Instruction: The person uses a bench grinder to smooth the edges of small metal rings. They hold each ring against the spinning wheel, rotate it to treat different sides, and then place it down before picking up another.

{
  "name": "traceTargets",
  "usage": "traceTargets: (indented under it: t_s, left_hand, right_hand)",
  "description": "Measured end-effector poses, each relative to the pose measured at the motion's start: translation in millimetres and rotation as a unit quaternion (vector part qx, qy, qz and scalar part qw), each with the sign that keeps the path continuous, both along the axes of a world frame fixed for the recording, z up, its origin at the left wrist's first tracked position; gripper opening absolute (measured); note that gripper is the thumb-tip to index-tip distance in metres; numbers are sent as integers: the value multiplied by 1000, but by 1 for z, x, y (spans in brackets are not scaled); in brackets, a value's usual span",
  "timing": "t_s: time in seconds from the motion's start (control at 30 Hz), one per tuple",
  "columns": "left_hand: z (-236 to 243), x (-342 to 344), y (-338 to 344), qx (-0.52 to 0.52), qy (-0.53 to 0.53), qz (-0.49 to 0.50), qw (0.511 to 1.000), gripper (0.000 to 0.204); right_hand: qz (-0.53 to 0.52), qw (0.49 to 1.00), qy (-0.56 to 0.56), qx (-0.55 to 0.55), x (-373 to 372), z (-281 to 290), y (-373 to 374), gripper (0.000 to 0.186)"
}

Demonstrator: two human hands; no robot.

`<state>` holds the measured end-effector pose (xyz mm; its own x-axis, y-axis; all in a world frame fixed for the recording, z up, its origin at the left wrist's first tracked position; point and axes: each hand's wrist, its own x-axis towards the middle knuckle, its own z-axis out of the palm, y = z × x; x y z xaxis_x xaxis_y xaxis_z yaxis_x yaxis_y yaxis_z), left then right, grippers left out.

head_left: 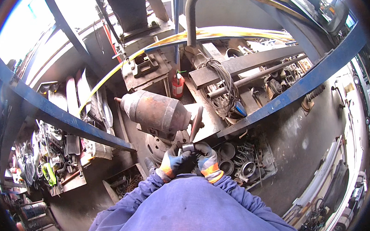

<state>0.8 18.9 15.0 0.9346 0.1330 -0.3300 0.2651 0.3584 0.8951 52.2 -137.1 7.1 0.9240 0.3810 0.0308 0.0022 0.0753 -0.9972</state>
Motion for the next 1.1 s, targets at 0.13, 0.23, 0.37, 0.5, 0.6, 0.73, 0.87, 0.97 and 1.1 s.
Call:
traceTargets:
  t_s: [0.13,0.23,0.37,0.5,0.6,0.73,0.87,0.97,1.1]
  left_hand:
    - [-4,-2,0,-28,-12,-12,999,44]
    - [1,-3,1,-30,-3,-5,1000,45]
    - [-9,-3,1,10,5,13,1000,46]
    - [-18,3,1,16,3,25,1000,46]
    - [-15,5,1,17,16,24,999,46]
    - [-14,5,2,8,22,28,999,46]
    - [-24,4,4,43,15,25,999,45]
    - [-11,6,2,16,2,28,999,46]
    - [2,2,2,-18,23,10,1000,47]
  right_hand:
    - [7,1000,8,19,-3,0,-5,31]
    - [9,999,48,-2,-3,2,-2,25]
    - [6,995,104,-5,-2,5,3,16]
    - [-1,989,148,-12,3,-12,6,17]
    - [0,989,149,-8,3,-10,8,17]
    - [-7,990,142,-11,4,-12,9,18]
    - [-20,988,153,16,2,-8,10,15]
    - [-14,989,146,-11,2,-4,9,17]
    - [-18,997,80,-8,-1,-27,4,19]
